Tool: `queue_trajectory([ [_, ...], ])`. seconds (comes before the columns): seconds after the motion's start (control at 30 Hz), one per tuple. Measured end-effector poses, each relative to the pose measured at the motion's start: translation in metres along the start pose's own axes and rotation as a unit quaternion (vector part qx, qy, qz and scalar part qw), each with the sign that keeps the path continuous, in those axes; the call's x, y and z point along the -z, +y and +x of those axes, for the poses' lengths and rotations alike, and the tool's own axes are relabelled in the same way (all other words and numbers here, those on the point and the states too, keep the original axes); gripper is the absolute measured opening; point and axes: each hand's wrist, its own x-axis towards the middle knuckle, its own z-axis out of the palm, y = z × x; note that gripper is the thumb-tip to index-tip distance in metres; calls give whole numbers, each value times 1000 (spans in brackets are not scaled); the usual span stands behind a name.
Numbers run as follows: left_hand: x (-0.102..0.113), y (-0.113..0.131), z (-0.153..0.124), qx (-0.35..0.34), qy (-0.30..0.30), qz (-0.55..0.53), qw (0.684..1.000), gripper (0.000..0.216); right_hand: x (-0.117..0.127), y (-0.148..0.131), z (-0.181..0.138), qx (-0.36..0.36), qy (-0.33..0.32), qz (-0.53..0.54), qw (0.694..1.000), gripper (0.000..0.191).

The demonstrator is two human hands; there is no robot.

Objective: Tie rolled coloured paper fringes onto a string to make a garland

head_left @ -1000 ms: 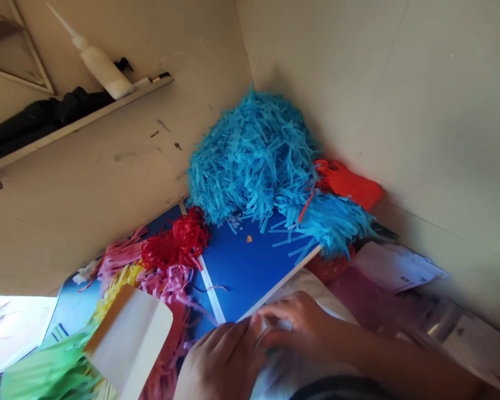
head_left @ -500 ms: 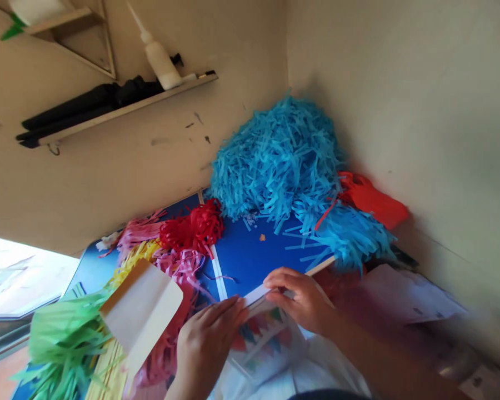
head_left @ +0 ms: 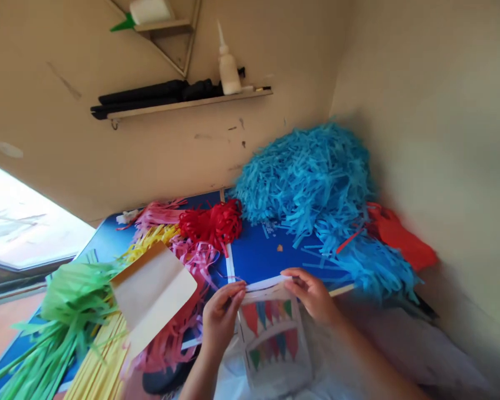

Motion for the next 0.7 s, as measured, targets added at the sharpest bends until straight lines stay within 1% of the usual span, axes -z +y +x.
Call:
queue_trajectory([
  [0.07,7,1,-4,-1,6,10,1000,19,1,1,-5,24,10,-15,1000,47],
  [0.13,27,-1,-2,-12,27,37,999,26,5,2,-12,46,31,-44,998,48],
  [0.2,62,-7,7,-9,72,123,990,30,11,3,-21,65,69,-73,993,51],
  [0.23,84,-11,14,2,101,184,978,32,14,3,-25,76,88,-84,990,50],
  [0.27,107,-14,21,34,118,270,955,35,17,3,-30,89,104,-90,987,47],
  [0.3,129,-16,27,52,130,304,942,37,19,1,-34,102,113,-92,984,43],
  [0.33,148,-18,31,64,125,324,936,36,20,-1,-38,115,114,-92,983,39],
  [0.37,162,-18,32,72,106,338,932,34,19,-3,-42,129,110,-91,981,35],
  [0.4,171,-17,30,71,76,342,934,31,18,-6,-46,142,104,-91,980,32],
  [0.43,175,-16,25,68,37,351,933,32,16,-9,-49,148,98,-94,980,30],
  [0.47,174,-15,17,64,-5,365,929,36,13,-11,-52,153,92,-100,979,29],
  [0.5,170,-15,9,62,-43,387,919,40,9,-14,-55,155,88,-106,978,28],
  [0.53,165,-16,0,63,-68,413,906,42,5,-17,-56,159,87,-110,977,27],
  [0.6,156,-21,-14,71,-76,452,886,30,-2,-22,-58,166,83,-116,976,24],
  [0.63,154,-24,-18,73,-66,458,883,24,-5,-23,-59,172,81,-116,975,23],
  [0.7,155,-32,-18,71,-38,458,886,23,-8,-26,-58,180,71,-121,974,22],
])
